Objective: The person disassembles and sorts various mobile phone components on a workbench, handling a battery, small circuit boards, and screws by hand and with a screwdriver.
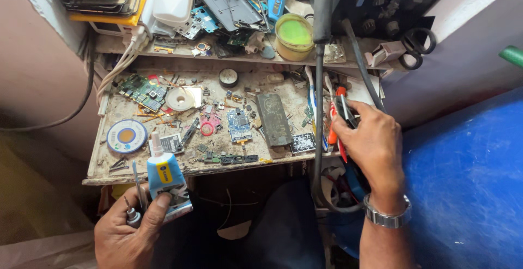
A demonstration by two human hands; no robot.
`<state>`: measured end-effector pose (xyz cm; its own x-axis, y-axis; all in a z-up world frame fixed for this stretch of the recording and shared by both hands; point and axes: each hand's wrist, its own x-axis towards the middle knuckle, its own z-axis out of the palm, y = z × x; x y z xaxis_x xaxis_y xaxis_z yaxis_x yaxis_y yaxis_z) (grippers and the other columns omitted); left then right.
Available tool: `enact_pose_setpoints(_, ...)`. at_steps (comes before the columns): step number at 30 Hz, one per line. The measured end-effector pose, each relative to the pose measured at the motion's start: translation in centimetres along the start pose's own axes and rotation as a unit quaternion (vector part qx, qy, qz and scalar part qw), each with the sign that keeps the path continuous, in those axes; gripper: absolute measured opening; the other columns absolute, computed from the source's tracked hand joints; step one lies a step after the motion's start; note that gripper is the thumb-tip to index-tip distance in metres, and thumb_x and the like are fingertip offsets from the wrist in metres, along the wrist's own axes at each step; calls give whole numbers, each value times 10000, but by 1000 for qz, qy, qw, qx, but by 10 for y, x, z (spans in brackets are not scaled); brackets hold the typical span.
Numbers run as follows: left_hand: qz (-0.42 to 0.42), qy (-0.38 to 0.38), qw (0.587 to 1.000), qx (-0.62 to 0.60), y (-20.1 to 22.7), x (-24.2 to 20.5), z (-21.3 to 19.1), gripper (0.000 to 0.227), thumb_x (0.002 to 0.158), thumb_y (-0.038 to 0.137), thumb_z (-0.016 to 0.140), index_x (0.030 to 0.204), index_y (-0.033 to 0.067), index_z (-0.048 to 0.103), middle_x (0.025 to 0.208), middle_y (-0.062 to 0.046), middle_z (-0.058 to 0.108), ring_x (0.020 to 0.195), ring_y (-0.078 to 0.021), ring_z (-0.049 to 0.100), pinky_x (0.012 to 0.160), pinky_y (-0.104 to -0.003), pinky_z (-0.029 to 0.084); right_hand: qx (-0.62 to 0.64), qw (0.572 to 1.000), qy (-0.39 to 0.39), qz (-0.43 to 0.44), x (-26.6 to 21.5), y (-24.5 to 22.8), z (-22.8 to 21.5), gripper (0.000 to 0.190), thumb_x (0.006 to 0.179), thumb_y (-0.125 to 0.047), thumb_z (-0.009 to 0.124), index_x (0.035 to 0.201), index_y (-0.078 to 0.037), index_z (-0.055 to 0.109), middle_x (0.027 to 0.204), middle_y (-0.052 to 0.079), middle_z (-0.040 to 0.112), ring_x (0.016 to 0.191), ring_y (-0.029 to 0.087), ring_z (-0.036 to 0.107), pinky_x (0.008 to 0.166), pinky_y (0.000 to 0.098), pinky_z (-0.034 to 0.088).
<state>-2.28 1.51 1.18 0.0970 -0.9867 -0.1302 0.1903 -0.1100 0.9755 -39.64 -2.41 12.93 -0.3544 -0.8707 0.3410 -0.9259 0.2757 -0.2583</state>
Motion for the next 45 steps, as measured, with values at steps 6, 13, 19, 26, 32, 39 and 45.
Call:
enact_pose_setpoints(6,8,-14,1000,13,3,3,-1,320,908,45,688,1194,-96,685,969,-158,770,864,-171,744,798,-335,643,-1,996,84,5,1,7,-6,221,993,-186,685,1169,-105,791,730,209,686,633,331,698,594,440,525)
enact_pose_setpoints(13,5,-23,999,30,4,4,1,269,910,78,702,1141,-58,717,942,-112,767,824,-133,718,756,-291,615,209,972,106,-35,-14,-19,-18,243,1014,-115,691,1245,-40,715,839,120,755,692,166,751,557,295,557)
enact_pose_setpoints(19,35,-37,998,43,2,4,-3,223,916,115,722,1087,-28,739,918,-55,758,799,-83,689,731,-238,577,162,975,106,-109,-15,-62,0,214,968,-89,757,1170,-20,750,834,185,741,670,252,728,588,357,531)
enact_pose_setpoints(26,-1,-25,999,45,9,6,-8,180,966,129,750,1023,-42,760,808,-11,647,699,-64,528,612,-226,447,229,948,91,-200,-16,-83,18,237,987,-55,732,1221,-23,729,1104,174,761,931,259,764,791,336,579)
enact_pose_setpoints(32,-13,-49,999,-17,17,7,-6,181,927,137,693,1022,-8,748,833,0,720,734,-48,639,688,-249,615,223,933,91,-269,-13,-110,26,230,964,-47,750,1193,-30,743,1113,160,759,1015,285,756,879,370,581)
enact_pose_setpoints(39,-1,-44,998,-54,7,5,-17,167,949,117,690,1014,-30,734,835,-10,693,740,-59,627,702,-282,632,178,896,97,-396,19,-153,75,200,994,-68,699,1180,0,728,1130,168,759,1019,296,753,924,385,598)
enact_pose_setpoints(45,10,-35,998,-48,6,6,-28,165,953,126,692,1009,-24,732,816,-6,677,729,-55,613,690,-265,612,140,897,44,-417,20,-166,105,212,992,-136,675,1157,-16,733,1133,178,757,1009,298,754,913,389,610)
